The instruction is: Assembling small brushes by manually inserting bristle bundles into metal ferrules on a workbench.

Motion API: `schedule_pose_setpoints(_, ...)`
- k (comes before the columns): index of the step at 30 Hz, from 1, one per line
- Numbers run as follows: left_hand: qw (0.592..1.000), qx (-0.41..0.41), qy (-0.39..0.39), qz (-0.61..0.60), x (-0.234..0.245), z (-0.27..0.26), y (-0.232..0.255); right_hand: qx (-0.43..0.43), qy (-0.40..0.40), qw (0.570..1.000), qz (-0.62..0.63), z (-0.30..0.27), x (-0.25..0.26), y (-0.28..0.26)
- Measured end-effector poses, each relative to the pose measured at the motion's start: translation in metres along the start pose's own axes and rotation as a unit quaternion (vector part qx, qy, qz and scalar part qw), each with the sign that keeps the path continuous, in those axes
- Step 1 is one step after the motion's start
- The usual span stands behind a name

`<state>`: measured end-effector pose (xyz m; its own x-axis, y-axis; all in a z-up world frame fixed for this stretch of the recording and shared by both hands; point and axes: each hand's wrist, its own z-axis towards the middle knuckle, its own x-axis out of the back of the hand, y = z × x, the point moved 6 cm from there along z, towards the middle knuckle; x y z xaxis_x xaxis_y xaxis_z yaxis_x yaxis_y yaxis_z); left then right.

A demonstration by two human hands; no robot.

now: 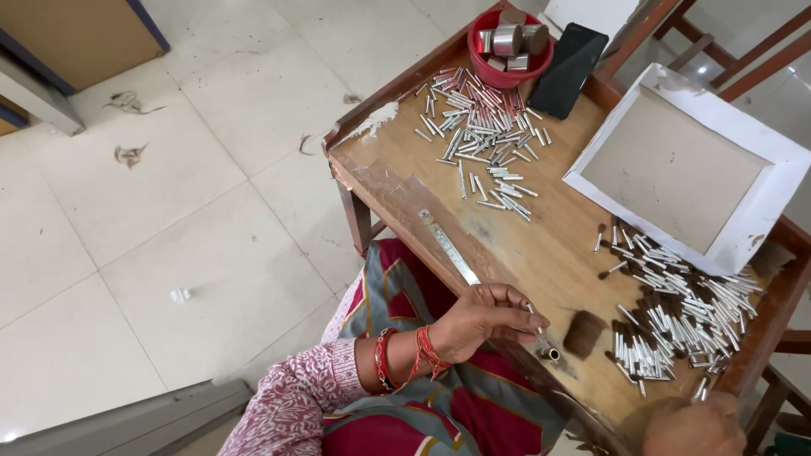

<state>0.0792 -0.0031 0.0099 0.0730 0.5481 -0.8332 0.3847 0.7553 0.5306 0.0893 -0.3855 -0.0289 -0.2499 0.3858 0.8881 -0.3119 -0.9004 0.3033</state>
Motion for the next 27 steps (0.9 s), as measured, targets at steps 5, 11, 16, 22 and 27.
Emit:
schedule_pose_setpoints(5, 1.0, -0.03, 0.001, 0.006, 0.003, 0.004, 0.016, 0.033, 0.174, 0.98, 0.088, -0.023, 0.1, -0.021)
schedule_pose_setpoints(11, 0.999, -0.05, 0.006, 0.01, 0.0, 0.009, 0.019, 0.065, 0.024, 0.938, 0.34, -0.013, 0.165, -0.045)
schedule_pose_setpoints(16, 1.0, -0.011, 0.005, 0.013, -0.001, 0.005, 0.005, 0.087, 0.009, 0.765, 0.638, -0.059, 0.174, -0.071)
schedule_pose_setpoints(22, 0.999, -0.006, 0.028, 0.04, -0.007, -0.001, -0.002, 0.088, -0.036, 0.762, 0.64, -0.081, 0.207, -0.103)
schedule_pose_setpoints(27, 0.999, 0.001, 0.021, 0.05, -0.005, -0.003, -0.015, 0.099, -0.063, 0.751, 0.649, -0.083, 0.208, -0.112)
